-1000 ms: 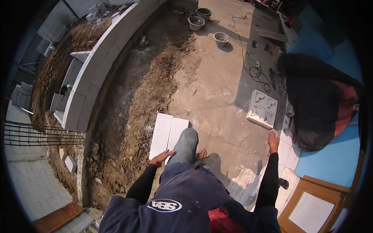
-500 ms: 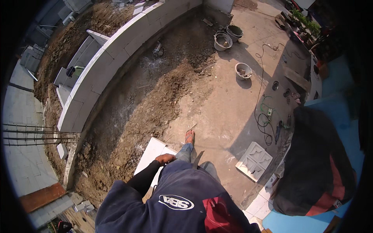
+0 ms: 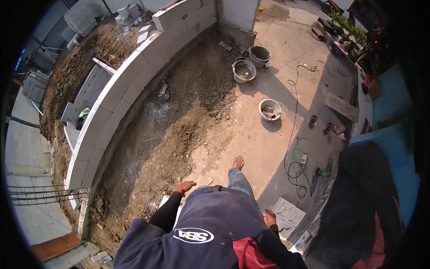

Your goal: The person organizes concrete blocks, applies mortar to the top of a masonry wall using a trowel, and سپس positions a concrete block onto the wall, tapping it into place with a hammer.

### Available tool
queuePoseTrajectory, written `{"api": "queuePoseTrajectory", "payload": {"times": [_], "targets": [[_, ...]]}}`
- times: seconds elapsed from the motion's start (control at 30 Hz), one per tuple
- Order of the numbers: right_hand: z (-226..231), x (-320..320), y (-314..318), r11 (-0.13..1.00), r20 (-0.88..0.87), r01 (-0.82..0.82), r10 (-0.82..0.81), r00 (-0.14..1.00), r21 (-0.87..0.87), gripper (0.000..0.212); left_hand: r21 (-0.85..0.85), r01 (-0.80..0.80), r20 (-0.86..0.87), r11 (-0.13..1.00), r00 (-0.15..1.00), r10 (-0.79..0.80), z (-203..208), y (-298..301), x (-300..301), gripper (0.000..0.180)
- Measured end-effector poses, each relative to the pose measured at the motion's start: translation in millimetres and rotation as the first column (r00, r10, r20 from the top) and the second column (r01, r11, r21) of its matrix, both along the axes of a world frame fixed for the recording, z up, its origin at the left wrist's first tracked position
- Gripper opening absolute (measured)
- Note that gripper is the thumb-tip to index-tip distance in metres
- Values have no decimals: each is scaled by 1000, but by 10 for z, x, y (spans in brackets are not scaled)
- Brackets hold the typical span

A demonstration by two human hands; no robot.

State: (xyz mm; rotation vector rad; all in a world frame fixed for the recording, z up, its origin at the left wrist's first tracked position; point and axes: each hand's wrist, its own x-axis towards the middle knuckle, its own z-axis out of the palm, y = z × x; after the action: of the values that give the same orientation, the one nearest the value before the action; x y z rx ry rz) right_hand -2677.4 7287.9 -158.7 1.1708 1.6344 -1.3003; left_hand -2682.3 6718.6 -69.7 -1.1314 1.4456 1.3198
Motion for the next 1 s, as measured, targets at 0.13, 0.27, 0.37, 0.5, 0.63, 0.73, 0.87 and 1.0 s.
{"api": "queuePoseTrajectory", "payload": {"times": [0.13, 0.27, 0.37, 0.5, 0.63, 0.73, 0.87, 1.0], "targets": [[79, -2130, 837, 983, -233, -118, 148, 961, 139, 51, 160, -119, -49, 980, 990, 129, 128, 681, -1209, 80], [416, -3965, 538, 937, -420, -270, 342, 841, 222, 42, 269, -282, -210, 921, 916, 342, 283, 622, -1674, 77], [691, -4871, 420, 925, -447, -257, 362, 818, 278, 41, 247, -353, -196, 902, 894, 403, 568, 861, -2149, 67], [540, -5513, 171, 938, -458, -219, 324, 827, 269, 41, 394, -447, -67, 803, 857, 510, 131, 671, -2598, 63], [225, -5542, 39, 927, -239, -307, 355, 904, 216, 44, 424, -516, -107, 744, 787, 607, -298, 432, -3452, 62], [248, -5356, -210, 954, -29, -295, 297, 955, 49, 39, 452, -433, -20, 780, 869, 494, -358, 34, -4115, 71], [281, -5519, -191, 767, -250, -639, 630, 735, 53, 36, 322, -263, 61, 910, 964, 258, -208, -169, -5015, 65], [26, -6132, -382, 686, -254, -724, 714, 652, 70, 32, 355, -234, -21, 905, 966, 258, -223, -402, -5531, 69]]}}
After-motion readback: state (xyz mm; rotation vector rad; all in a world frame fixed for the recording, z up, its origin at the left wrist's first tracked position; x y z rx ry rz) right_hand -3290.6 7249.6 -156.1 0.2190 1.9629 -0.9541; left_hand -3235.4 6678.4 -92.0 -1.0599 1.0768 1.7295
